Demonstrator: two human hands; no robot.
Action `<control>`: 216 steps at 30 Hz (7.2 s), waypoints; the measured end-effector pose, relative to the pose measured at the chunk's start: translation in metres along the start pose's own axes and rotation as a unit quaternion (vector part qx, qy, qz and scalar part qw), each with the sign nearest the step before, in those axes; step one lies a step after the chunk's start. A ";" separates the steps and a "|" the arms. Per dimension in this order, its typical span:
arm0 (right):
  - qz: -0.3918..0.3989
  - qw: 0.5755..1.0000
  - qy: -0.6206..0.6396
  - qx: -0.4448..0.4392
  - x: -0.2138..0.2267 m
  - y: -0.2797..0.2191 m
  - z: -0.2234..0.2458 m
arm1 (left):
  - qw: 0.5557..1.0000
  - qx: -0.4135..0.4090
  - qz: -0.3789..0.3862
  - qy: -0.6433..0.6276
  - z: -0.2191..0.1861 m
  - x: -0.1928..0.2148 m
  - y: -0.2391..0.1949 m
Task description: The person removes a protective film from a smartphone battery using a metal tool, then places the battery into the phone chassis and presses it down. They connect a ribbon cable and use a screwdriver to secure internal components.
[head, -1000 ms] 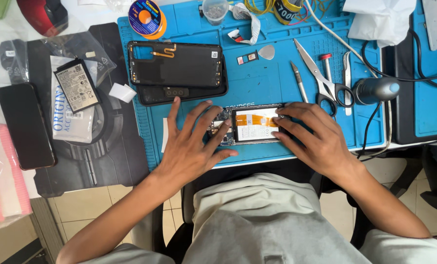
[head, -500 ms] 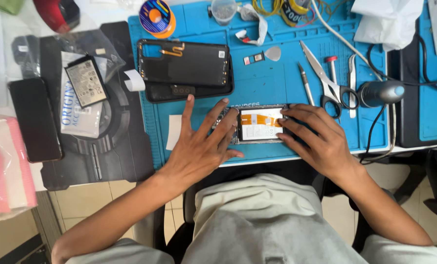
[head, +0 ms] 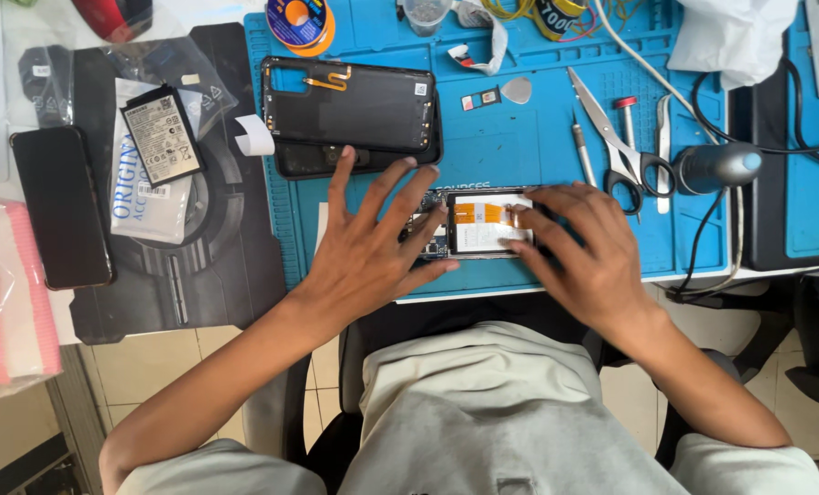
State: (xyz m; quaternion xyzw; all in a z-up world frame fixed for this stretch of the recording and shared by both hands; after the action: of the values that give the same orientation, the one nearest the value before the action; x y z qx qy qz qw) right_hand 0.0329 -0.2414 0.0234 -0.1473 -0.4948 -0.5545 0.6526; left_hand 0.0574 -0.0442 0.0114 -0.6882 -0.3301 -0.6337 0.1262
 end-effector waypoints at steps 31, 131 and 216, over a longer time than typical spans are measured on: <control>0.055 0.995 -0.040 0.069 -0.040 0.010 0.033 | 0.995 -0.001 -0.028 -0.092 0.021 0.006 0.005; 0.051 0.994 0.003 0.099 -0.039 0.004 0.031 | 0.989 -0.126 0.046 -0.057 0.023 -0.007 0.018; 0.097 0.990 -0.099 0.004 -0.052 0.008 0.020 | 0.983 -0.137 -0.015 -0.121 0.027 0.003 0.022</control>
State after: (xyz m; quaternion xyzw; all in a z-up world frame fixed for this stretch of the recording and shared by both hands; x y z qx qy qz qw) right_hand 0.0352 -0.1942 -0.0063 -0.2457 -0.5428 -0.4694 0.6517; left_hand 0.0919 -0.0435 0.0156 -0.7655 -0.2638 -0.5865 -0.0199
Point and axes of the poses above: each hand's wrist, its own y-axis towards the middle knuckle, its own x-axis out of the back of the hand, z = x × y, the point moved 7 cm from there along y, towards the middle knuckle, and after that the axes turned 3 degrees about -x, right-handed, at the moved point
